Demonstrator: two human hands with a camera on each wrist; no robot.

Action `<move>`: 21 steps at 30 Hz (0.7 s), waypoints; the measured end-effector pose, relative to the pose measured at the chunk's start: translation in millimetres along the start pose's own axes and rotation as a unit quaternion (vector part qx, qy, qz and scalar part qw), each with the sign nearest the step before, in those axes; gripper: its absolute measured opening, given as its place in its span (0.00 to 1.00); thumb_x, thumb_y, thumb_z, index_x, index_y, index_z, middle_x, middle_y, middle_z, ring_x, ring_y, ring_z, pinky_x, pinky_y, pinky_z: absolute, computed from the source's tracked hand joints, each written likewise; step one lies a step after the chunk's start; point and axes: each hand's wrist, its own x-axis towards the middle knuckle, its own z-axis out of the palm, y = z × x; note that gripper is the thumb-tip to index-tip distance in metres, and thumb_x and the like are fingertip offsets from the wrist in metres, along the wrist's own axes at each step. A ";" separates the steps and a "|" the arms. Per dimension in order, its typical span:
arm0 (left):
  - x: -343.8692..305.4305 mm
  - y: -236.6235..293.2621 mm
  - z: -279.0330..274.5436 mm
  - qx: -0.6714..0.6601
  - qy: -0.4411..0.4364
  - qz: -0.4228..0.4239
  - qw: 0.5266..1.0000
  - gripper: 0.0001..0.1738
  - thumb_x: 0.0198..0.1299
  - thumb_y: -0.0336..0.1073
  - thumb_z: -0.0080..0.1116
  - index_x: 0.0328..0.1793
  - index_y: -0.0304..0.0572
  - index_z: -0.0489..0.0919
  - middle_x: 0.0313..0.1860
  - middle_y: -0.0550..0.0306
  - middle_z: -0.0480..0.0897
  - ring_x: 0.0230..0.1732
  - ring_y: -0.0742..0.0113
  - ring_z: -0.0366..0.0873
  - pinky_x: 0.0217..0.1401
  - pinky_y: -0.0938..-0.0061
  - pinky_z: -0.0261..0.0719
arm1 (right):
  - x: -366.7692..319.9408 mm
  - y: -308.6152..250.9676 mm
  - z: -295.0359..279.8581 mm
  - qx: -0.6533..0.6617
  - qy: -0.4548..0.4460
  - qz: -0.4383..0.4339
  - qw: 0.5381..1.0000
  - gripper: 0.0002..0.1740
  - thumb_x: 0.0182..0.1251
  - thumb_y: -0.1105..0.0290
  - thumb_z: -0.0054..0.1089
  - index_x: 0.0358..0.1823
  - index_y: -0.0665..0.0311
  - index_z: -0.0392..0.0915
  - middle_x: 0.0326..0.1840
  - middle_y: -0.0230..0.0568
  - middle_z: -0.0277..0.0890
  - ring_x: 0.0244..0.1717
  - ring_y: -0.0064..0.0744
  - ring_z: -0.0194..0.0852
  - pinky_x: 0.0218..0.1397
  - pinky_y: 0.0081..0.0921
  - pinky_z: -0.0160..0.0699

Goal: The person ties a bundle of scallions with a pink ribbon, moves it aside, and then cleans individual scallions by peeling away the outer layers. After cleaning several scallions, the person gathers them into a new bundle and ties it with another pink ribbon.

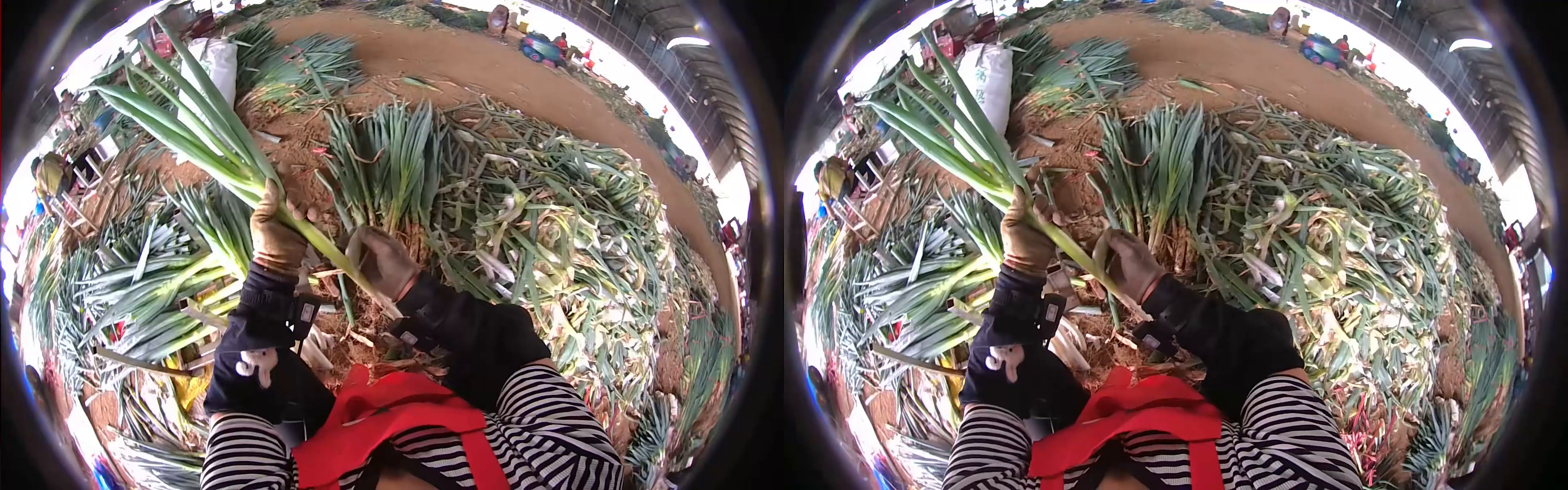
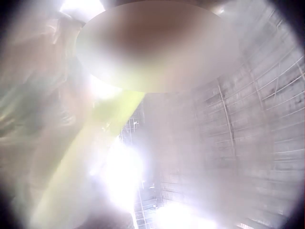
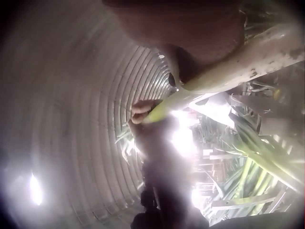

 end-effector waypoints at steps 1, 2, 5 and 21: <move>0.5 3.9 -2.9 -0.002 -0.017 0.001 1.000 0.19 0.67 0.47 0.50 0.57 0.47 0.72 0.20 0.67 0.68 0.19 0.71 0.65 0.26 0.74 0.70 | 0.0 2.6 -4.4 0.020 0.040 -0.005 0.999 0.10 0.73 0.66 0.46 0.39 0.64 0.73 0.36 0.38 0.77 0.40 0.33 0.77 0.50 0.33 0.75; 4.9 7.9 -11.1 -0.002 -0.050 0.002 0.999 0.19 0.67 0.48 0.50 0.58 0.48 0.71 0.19 0.66 0.67 0.19 0.71 0.65 0.25 0.75 0.69 | -0.6 3.8 -9.6 0.040 0.081 -0.010 0.996 0.10 0.73 0.66 0.45 0.40 0.64 0.73 0.35 0.38 0.76 0.39 0.34 0.77 0.50 0.33 0.75; 12.6 21.3 -28.1 0.004 -0.041 0.024 0.999 0.20 0.68 0.49 0.47 0.58 0.47 0.71 0.19 0.67 0.66 0.18 0.73 0.63 0.23 0.76 0.67 | 0.4 0.4 -30.8 0.029 0.074 -0.008 0.997 0.09 0.73 0.66 0.48 0.43 0.64 0.72 0.32 0.33 0.72 0.33 0.25 0.73 0.41 0.25 0.75; 22.4 118.4 -111.5 0.079 0.206 0.127 0.967 0.22 0.65 0.51 0.54 0.55 0.43 0.73 0.25 0.66 0.63 0.19 0.77 0.58 0.21 0.81 0.62 | -45.9 -25.4 -29.0 -0.619 -0.132 0.295 0.716 0.27 0.63 0.49 0.60 0.54 0.62 0.78 0.33 0.32 0.77 0.32 0.21 0.71 0.38 0.26 0.73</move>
